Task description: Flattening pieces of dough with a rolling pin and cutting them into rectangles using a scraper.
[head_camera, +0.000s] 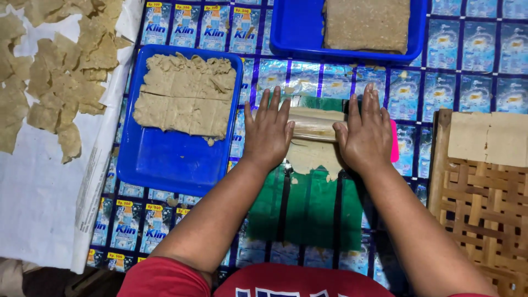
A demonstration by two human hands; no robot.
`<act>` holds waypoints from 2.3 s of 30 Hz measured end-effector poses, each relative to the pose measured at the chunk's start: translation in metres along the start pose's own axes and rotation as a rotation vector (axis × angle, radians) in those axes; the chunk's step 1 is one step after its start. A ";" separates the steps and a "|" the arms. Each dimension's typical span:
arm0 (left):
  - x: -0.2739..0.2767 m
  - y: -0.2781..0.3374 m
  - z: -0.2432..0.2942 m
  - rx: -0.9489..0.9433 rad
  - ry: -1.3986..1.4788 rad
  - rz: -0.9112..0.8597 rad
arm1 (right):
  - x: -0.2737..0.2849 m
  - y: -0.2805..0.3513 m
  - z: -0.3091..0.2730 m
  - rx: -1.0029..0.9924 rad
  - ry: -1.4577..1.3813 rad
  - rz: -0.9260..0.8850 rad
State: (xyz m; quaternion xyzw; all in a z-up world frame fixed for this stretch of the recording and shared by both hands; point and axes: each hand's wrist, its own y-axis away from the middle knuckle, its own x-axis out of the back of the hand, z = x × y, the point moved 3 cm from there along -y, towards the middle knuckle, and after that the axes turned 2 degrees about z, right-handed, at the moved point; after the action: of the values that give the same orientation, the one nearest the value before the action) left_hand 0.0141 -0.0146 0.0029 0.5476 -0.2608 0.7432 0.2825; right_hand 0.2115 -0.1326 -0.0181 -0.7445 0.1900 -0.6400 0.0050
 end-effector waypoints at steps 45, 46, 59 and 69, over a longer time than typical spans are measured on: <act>-0.010 0.124 0.007 -0.065 0.029 -0.062 | 0.021 0.117 -0.045 -0.040 0.007 0.100; -0.011 0.113 0.006 -0.065 0.032 -0.068 | 0.016 0.107 -0.038 -0.043 0.007 0.094; -0.024 -0.052 -0.015 0.109 -0.050 0.009 | 0.007 -0.050 0.012 -0.271 -0.071 -0.183; -0.004 0.031 0.003 0.023 -0.002 0.007 | 0.014 0.023 -0.015 -0.147 -0.054 -0.059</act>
State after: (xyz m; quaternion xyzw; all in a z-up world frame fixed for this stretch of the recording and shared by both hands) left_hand -0.0049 -0.0396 -0.0024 0.5504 -0.2545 0.7467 0.2734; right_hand 0.1918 -0.1546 -0.0082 -0.7651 0.2142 -0.6040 -0.0631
